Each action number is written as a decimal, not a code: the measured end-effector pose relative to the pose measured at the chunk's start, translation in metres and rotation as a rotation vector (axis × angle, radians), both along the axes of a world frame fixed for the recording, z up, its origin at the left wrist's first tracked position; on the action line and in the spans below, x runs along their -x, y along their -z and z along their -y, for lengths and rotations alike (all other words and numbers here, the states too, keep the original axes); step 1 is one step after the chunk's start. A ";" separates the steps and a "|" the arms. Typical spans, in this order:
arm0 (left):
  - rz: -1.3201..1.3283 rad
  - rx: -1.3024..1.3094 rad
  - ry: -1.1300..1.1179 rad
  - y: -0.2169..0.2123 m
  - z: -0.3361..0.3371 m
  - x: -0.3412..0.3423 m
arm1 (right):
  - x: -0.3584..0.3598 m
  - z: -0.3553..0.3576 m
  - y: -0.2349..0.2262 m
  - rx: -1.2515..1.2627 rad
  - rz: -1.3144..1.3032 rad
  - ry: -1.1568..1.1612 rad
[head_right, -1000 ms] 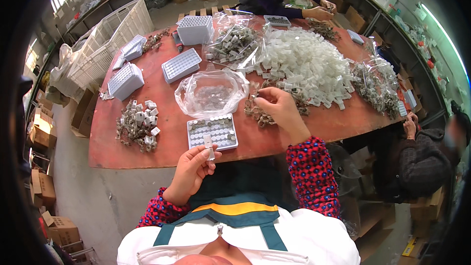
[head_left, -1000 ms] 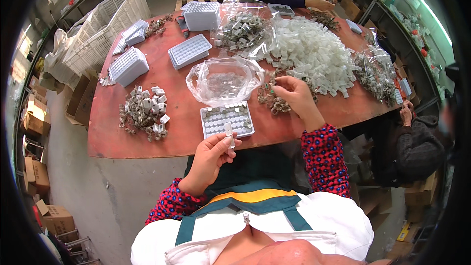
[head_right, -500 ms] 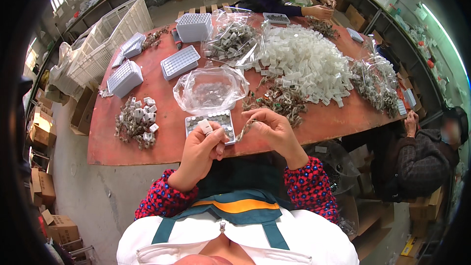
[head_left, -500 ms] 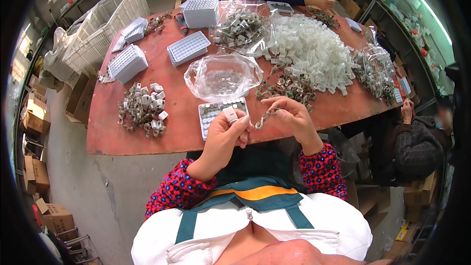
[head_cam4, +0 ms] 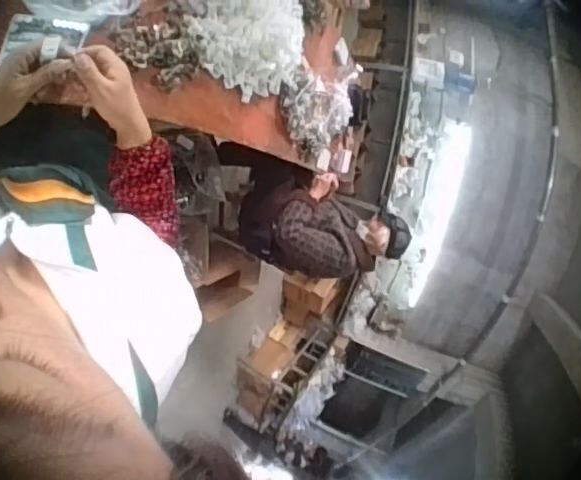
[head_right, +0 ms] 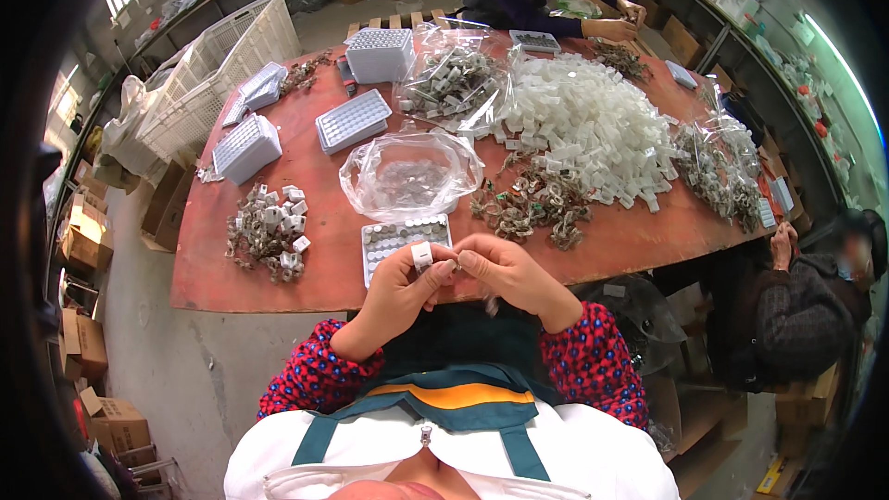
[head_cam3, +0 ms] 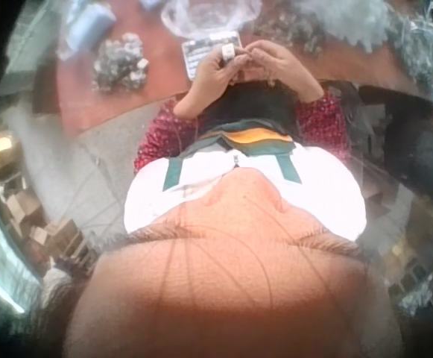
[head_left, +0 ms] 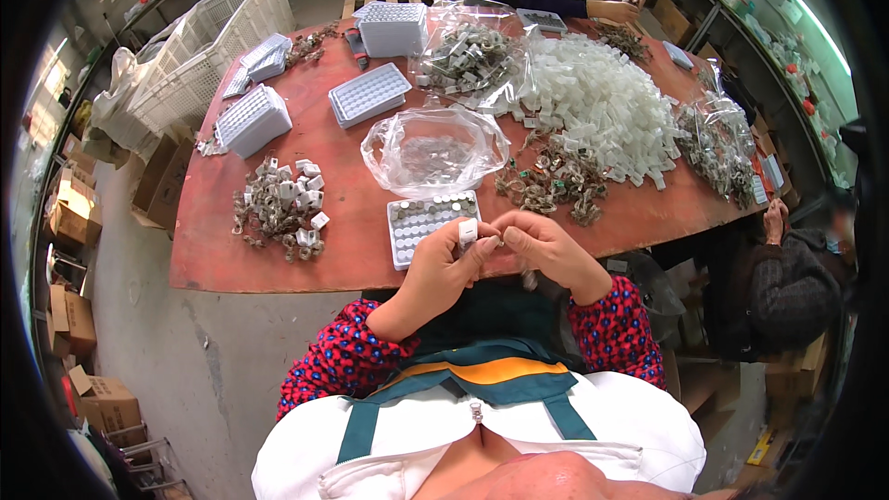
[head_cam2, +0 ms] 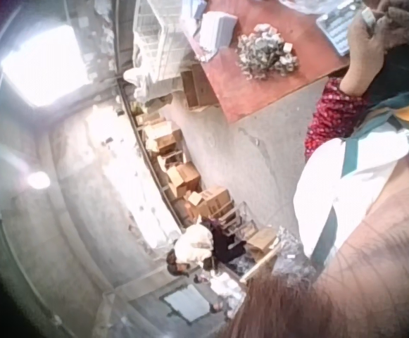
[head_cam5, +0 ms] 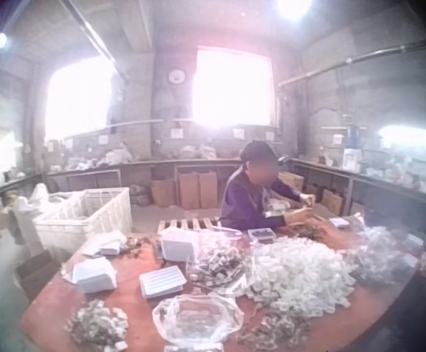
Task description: The person repeatedly picks small white plastic housings and metallic components from a table, inserts the metal parts into the housings, and places the assembled units into a gray tray. The person handles items one at a time and continues the cycle throughout the clip.
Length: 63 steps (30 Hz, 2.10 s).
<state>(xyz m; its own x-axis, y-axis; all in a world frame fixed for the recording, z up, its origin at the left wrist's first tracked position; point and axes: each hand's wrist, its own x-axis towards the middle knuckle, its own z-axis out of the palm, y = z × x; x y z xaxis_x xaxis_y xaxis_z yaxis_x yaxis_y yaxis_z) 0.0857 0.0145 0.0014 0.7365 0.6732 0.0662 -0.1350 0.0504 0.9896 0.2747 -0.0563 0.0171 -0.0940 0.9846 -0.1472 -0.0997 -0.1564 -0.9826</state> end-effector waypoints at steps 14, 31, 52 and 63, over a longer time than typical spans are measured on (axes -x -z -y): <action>0.170 0.380 0.010 0.013 0.009 0.011 | 0.033 0.017 -0.005 -0.722 0.897 0.307; 0.332 0.259 -0.014 0.024 0.016 0.035 | 0.051 0.024 -0.009 -0.407 0.420 0.308; 0.301 0.196 -0.189 0.040 0.018 0.042 | 0.056 0.015 0.005 -0.538 0.470 0.135; 0.163 0.356 -0.314 0.033 0.025 0.063 | 0.081 0.014 0.029 -0.259 0.122 0.235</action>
